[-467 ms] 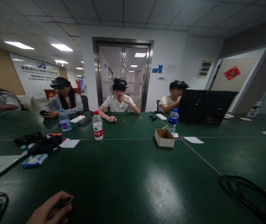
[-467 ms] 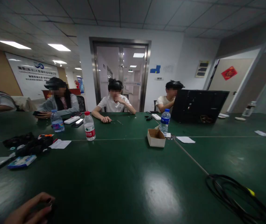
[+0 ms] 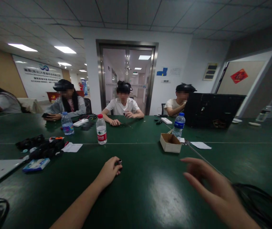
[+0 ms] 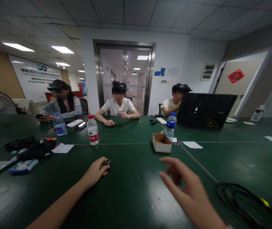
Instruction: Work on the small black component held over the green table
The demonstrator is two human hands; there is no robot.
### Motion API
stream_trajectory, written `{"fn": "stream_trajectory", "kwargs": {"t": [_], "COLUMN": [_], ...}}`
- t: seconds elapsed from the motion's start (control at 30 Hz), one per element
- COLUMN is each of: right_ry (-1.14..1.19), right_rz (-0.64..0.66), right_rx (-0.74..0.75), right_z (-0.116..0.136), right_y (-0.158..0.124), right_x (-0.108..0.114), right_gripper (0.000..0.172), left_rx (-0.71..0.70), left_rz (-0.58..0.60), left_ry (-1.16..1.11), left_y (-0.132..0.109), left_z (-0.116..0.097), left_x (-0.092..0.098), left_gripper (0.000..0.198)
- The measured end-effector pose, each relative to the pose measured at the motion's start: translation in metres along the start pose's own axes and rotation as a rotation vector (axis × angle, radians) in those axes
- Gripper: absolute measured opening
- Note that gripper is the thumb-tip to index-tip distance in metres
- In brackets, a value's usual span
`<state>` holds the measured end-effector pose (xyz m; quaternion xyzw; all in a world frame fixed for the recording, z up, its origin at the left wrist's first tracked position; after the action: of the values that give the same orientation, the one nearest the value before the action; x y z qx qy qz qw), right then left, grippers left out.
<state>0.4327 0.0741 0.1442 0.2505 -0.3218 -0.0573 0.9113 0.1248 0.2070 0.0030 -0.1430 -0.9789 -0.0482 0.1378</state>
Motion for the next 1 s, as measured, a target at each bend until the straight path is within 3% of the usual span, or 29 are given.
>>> {"fn": "stream_trajectory", "kwargs": {"t": [0.03, 0.1, 0.13, 0.2, 0.23, 0.3, 0.33, 0.4, 0.5, 0.6, 0.83, 1.0], "right_ry": [0.1, 0.267, 0.343, 0.49, 0.555, 0.672, 0.693, 0.716, 0.76, 0.854, 1.067, 1.053], "right_rz": [0.186, 0.379, 0.432, 0.375, 0.245, 0.042, 0.021, 0.147, 0.283, 0.273, 0.185, 0.136], "right_rx": [-0.039, -0.144, -0.242, -0.488, -0.565, -0.494, -0.418, -0.275, -0.2, -0.203, -0.341, -0.367], "right_z": [-0.007, -0.031, -0.049, -0.09, -0.106, -0.116, -0.112, -0.095, -0.079, -0.083, -0.108, -0.114], "right_y": [0.021, 0.059, 0.073, 0.093, 0.1, 0.11, 0.112, 0.113, 0.11, 0.112, 0.114, 0.115], "right_x": [-0.041, -0.118, -0.155, -0.212, -0.229, -0.251, -0.261, -0.283, -0.298, -0.294, -0.288, -0.281], "right_gripper": [0.025, 0.016, 0.016, 0.019, 0.016, 0.016, 0.015, 0.015, 0.026, 0.034, 0.042, 0.039], "left_rx": [-0.033, -0.076, -0.091, -0.115, -0.126, -0.145, -0.15, -0.134, -0.052, -0.004, -0.007, -0.087], "left_rz": [-0.03, -0.112, -0.171, -0.262, -0.281, -0.279, -0.276, -0.313, -0.375, -0.357, -0.33, -0.33], "left_ry": [-0.014, -0.06, -0.08, -0.102, -0.111, -0.152, -0.193, -0.333, -0.674, -0.913, -0.84, -0.709], "left_y": [0.015, 0.04, 0.049, 0.062, 0.065, 0.069, 0.07, 0.072, 0.078, 0.084, 0.081, 0.077], "left_z": [0.0, 0.004, 0.007, 0.014, 0.017, 0.023, 0.026, 0.033, 0.046, 0.049, 0.04, 0.029], "left_x": [-0.007, -0.018, -0.021, -0.022, -0.022, -0.019, -0.016, -0.008, -0.007, -0.019, -0.019, -0.016], "left_gripper": [0.018, 0.014, 0.013, 0.012, 0.013, 0.018, 0.022, 0.03, 0.041, 0.041, 0.03, 0.038]}}
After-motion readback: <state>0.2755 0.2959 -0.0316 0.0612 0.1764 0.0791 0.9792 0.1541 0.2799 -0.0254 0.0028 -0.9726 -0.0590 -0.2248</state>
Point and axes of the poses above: each hand's wrist, its own y-axis towards the middle knuckle, its own x-axis out of the back of the hand, z = x × y, the point moved 8 cm from there along y, towards the middle knuckle, and after that the axes turned 7 degrees about z, right-handed, at the moved point
